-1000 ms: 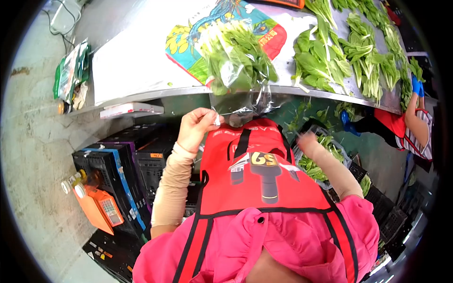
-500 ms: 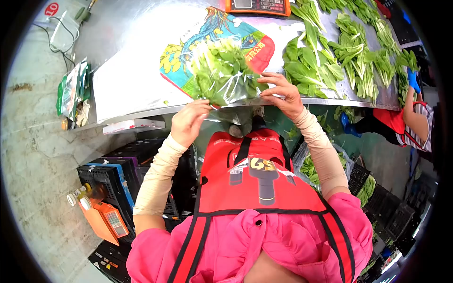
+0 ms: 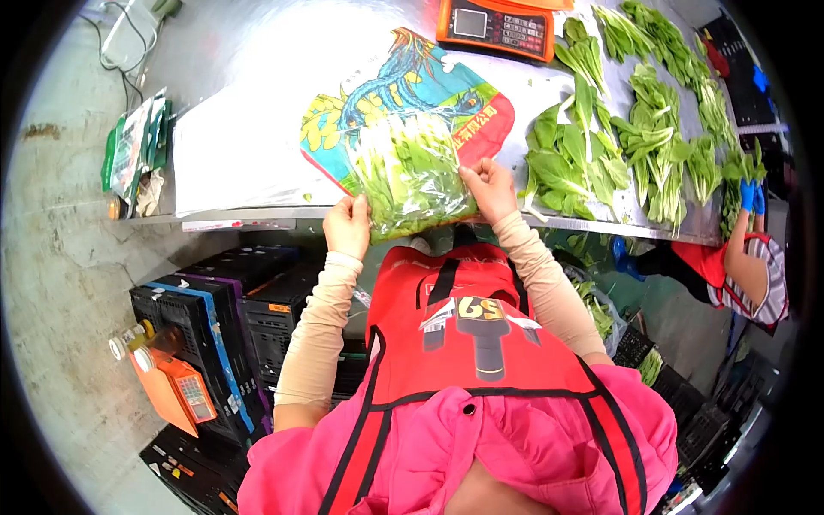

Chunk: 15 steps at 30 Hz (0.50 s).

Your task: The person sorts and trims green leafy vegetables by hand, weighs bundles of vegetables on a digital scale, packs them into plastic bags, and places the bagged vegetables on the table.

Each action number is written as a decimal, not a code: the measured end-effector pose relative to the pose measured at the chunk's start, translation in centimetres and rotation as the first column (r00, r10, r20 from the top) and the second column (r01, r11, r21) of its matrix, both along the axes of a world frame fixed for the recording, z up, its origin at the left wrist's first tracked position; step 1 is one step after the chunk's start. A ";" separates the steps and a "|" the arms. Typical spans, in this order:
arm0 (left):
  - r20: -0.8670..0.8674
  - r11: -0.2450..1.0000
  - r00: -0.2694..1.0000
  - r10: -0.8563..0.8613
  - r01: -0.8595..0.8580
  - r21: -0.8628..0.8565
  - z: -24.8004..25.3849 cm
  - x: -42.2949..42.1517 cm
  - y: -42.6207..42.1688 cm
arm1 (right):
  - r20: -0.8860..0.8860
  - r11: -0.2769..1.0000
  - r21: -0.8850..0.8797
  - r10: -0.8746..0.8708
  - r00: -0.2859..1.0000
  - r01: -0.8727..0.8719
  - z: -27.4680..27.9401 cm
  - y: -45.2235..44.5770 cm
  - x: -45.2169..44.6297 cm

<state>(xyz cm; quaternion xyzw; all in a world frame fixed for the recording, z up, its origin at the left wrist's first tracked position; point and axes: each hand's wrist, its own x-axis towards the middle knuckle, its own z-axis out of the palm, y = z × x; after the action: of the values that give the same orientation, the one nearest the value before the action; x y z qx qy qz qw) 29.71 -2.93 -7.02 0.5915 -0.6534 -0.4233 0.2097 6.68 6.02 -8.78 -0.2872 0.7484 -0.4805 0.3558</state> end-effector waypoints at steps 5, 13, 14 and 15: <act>0.141 0.958 0.990 -0.026 0.065 -0.279 -0.2 -0.4 -0.6 | -0.143 0.996 -0.038 0.071 0.987 -0.077 -2.3 -0.4 -0.1; -0.281 0.573 0.959 -0.037 0.251 0.780 0.7 0.6 -6.6 | 0.840 0.879 -0.053 0.296 0.455 -0.474 2.1 -3.4 -3.5; -0.282 0.591 0.959 -0.035 0.247 0.768 1.0 0.5 -6.7 | 0.902 0.885 -0.224 0.347 0.256 -0.409 2.0 -4.0 -3.6; -0.470 0.528 0.869 0.152 0.330 0.782 1.3 0.2 -6.6 | 0.915 0.901 -0.252 0.341 0.217 -0.354 2.6 -4.7 -3.6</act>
<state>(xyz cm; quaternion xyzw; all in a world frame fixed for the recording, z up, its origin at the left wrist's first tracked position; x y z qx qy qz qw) 29.90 -9.56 -5.69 0.4562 -0.3220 -0.8290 0.0309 3.12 1.29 -6.17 -0.1080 0.3145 -0.4593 0.8237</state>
